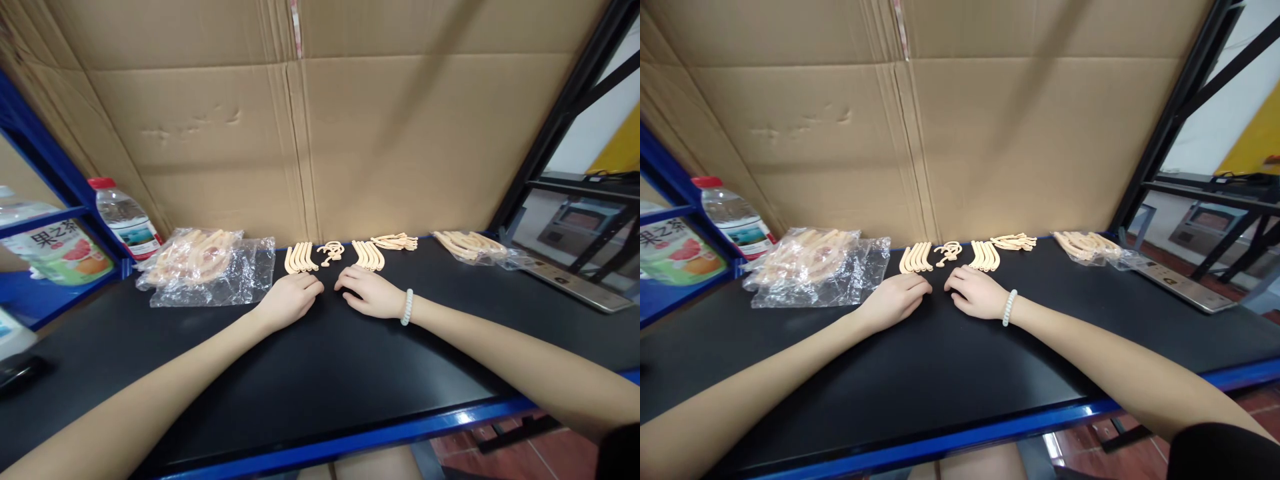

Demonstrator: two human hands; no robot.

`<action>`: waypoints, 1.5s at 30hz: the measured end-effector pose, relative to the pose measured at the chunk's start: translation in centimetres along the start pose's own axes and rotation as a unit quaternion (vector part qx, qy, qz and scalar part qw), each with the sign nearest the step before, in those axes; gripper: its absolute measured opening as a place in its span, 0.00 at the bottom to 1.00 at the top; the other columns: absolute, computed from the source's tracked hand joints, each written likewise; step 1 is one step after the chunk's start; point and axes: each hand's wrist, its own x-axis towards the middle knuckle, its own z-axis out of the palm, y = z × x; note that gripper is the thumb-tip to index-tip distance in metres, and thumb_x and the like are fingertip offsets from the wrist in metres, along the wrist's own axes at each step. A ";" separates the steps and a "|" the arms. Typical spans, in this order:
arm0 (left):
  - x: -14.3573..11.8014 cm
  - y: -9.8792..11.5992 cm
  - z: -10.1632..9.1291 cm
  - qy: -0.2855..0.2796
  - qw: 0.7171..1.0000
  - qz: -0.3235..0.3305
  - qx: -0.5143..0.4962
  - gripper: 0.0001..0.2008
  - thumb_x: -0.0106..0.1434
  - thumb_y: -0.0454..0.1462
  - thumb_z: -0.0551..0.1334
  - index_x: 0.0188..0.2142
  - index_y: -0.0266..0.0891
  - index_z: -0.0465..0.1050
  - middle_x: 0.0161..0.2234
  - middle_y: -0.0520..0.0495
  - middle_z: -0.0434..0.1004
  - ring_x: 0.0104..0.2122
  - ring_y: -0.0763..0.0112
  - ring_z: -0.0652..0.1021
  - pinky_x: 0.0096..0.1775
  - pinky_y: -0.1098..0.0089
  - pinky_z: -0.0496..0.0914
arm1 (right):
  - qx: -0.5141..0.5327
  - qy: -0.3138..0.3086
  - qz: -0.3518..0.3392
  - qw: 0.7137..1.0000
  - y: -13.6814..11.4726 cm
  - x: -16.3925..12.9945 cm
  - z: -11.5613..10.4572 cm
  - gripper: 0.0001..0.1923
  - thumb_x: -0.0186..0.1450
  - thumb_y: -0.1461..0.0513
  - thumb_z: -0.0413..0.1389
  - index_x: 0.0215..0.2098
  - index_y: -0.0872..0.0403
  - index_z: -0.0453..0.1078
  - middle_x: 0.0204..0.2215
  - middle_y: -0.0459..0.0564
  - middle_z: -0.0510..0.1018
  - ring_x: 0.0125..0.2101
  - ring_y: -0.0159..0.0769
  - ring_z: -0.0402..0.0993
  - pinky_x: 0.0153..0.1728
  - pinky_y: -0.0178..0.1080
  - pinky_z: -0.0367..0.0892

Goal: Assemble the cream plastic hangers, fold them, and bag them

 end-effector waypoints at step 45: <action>-1.2 -2.5 1.3 0.056 0.949 -0.296 -0.096 0.12 0.62 0.34 0.55 0.46 0.38 0.62 0.44 0.40 0.73 0.43 0.57 0.77 0.43 0.59 0.73 | 0.001 -0.014 0.007 1.000 -0.3 -0.3 -0.2 0.11 0.66 0.68 0.49 0.45 0.57 0.69 0.41 0.56 0.73 0.41 0.43 0.67 0.45 0.47 0.67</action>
